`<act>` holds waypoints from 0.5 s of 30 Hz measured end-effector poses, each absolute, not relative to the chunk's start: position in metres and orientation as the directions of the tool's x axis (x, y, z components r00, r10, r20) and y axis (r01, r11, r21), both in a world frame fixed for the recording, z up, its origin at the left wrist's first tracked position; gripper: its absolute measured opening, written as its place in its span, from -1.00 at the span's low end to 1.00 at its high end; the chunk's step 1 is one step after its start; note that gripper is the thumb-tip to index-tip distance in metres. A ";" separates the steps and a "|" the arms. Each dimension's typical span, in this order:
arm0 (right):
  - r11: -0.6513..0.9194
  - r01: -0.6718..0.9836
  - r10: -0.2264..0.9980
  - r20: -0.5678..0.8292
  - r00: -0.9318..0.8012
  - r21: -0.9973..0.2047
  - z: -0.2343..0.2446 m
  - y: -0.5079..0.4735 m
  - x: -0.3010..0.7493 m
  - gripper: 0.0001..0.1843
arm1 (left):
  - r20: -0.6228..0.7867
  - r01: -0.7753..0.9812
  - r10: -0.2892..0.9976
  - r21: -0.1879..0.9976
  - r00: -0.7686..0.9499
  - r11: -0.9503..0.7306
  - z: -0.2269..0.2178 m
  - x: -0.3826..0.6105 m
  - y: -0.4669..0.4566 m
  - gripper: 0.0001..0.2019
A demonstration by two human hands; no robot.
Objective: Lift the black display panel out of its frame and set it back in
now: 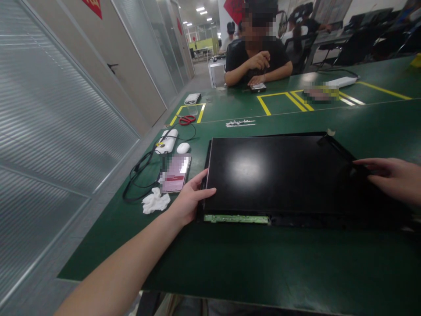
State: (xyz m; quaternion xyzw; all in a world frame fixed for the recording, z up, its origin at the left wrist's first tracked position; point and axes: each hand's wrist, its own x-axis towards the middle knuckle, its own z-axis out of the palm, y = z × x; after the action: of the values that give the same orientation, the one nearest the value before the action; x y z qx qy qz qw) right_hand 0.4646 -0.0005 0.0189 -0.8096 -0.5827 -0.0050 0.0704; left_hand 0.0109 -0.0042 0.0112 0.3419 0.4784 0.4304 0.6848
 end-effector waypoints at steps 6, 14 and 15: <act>-0.375 0.902 0.922 0.018 0.387 -0.213 0.019 0.000 0.465 -0.44 | -0.322 -0.221 0.913 0.899 0.249 0.377 0.007 0.009 -0.004 -0.27; -0.374 0.906 0.924 0.010 0.383 -0.197 0.013 0.004 0.475 -0.47 | -0.226 -0.218 0.936 0.932 0.270 0.288 0.015 0.006 -0.005 -0.28; -0.368 0.908 0.926 0.015 0.378 -0.198 0.011 0.004 0.476 -0.47 | -0.212 -0.209 0.940 0.939 0.269 0.272 0.016 0.005 -0.005 -0.29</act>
State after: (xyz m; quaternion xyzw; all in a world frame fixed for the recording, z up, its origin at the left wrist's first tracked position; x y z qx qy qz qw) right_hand 0.4763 0.0039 0.0114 -0.8256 -0.5554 0.0493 0.0868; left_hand 0.0055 -0.0052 0.0161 0.4265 0.4283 0.4268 0.6727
